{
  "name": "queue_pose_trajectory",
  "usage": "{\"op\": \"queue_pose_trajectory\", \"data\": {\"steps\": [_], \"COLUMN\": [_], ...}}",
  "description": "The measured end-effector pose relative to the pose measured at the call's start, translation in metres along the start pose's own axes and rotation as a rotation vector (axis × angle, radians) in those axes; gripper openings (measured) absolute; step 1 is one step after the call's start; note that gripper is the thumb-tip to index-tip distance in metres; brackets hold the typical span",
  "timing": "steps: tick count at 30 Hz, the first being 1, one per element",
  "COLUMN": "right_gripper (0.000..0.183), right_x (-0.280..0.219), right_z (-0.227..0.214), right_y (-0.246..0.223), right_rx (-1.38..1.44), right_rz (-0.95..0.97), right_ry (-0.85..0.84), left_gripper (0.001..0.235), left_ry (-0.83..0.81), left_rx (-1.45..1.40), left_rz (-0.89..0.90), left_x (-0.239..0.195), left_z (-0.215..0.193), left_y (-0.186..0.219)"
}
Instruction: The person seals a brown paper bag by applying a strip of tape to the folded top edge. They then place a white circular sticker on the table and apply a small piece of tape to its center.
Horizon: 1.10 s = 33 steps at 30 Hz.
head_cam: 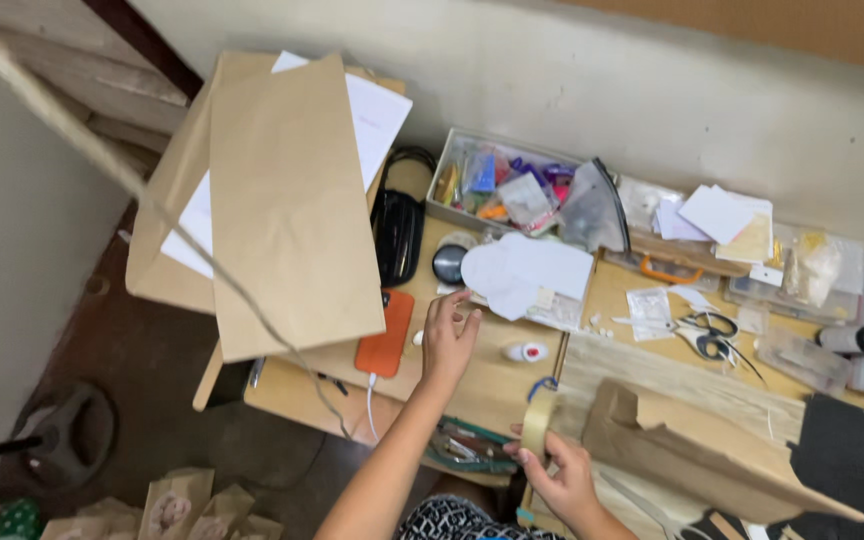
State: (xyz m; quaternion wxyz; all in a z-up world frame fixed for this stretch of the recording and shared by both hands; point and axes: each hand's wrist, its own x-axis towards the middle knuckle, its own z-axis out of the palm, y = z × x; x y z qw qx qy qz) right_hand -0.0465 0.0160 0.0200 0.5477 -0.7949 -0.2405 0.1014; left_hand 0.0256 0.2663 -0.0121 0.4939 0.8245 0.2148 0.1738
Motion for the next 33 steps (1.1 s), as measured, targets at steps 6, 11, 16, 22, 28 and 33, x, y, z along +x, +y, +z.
{"op": "queue_pose_trajectory", "data": {"steps": [6, 11, 16, 22, 28, 33], "right_gripper": [0.031, 0.040, 0.043, 0.020, 0.028, 0.010], "right_x": [0.120, 0.163, 0.158, 0.136, 0.082, -0.008], "right_z": [-0.006, -0.006, -0.005, -0.014, -0.027, -0.027], "right_y": [0.004, -0.003, 0.004, -0.004, -0.038, -0.024], "right_rx": [-0.483, -0.446, -0.461, -0.398, -0.164, -0.045], "right_rz": [0.024, 0.145, 0.091, -0.007, -0.076, -0.113], "right_ry": [0.108, 0.142, 0.186, 0.209, 0.186, 0.194], "left_gripper": [0.060, 0.034, 0.027, 0.021, 0.017, 0.012], "left_ry": [-0.096, -0.049, -0.012, 0.058, 0.217, 0.328], "left_rx": [0.153, 0.110, 0.030, -0.006, -0.148, -0.417], "left_rz": [-0.232, -0.187, -0.079, 0.125, 0.284, -0.056], "left_x": [0.070, 0.089, 0.087, 0.059, -0.004, -0.106], "left_z": [0.021, 0.025, 0.018, -0.023, -0.044, -0.005], "left_y": [-0.017, -0.014, 0.004, 0.074, 0.105, 0.048]}}
